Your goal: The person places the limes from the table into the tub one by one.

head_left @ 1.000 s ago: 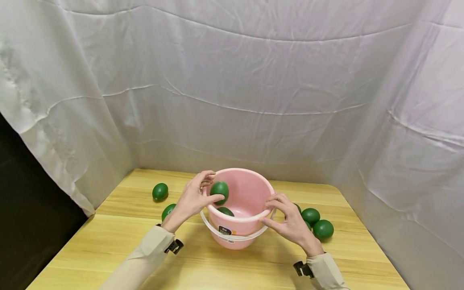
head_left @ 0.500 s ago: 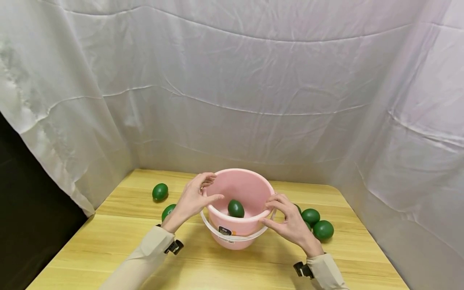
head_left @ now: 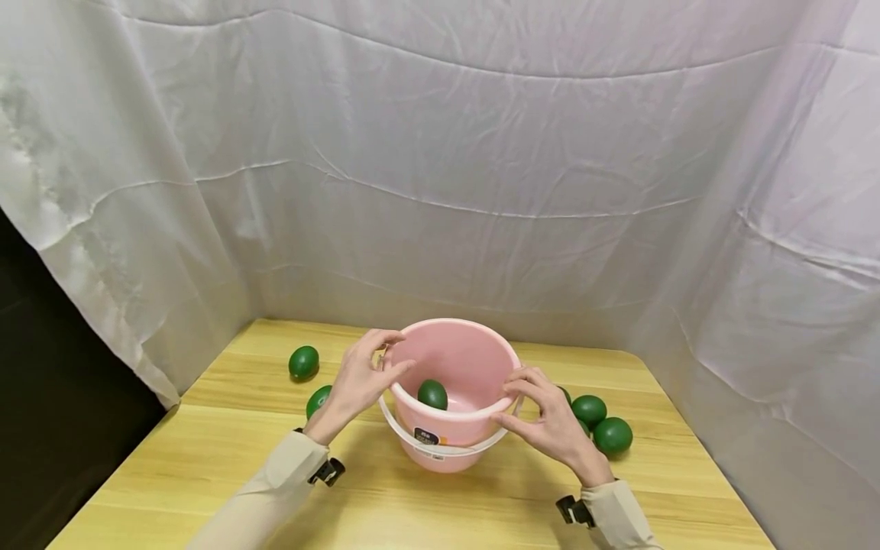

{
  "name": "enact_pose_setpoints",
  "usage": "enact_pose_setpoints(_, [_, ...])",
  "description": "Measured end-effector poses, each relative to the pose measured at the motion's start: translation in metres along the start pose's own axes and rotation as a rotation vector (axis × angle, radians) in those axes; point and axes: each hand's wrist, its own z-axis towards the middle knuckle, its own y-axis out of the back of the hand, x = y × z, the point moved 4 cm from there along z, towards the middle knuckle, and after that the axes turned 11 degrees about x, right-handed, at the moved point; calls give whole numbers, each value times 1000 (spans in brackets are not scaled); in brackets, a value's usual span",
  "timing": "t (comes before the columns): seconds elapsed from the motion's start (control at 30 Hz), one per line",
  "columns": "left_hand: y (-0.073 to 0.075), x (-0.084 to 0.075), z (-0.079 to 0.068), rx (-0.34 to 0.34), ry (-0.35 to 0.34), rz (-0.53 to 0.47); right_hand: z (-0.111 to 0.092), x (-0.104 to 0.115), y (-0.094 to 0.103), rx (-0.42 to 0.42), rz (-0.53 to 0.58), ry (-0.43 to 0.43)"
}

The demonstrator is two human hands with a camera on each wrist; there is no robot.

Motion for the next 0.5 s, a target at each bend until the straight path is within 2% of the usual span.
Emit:
enact_pose_setpoints(0.33, [10,9,-9,-21,22,-29,-1,-3,0,-5,-7,9])
enact_pose_setpoints(0.5, [15,14,-16,-30,58,-44,0,-4,-1,3,5,-8])
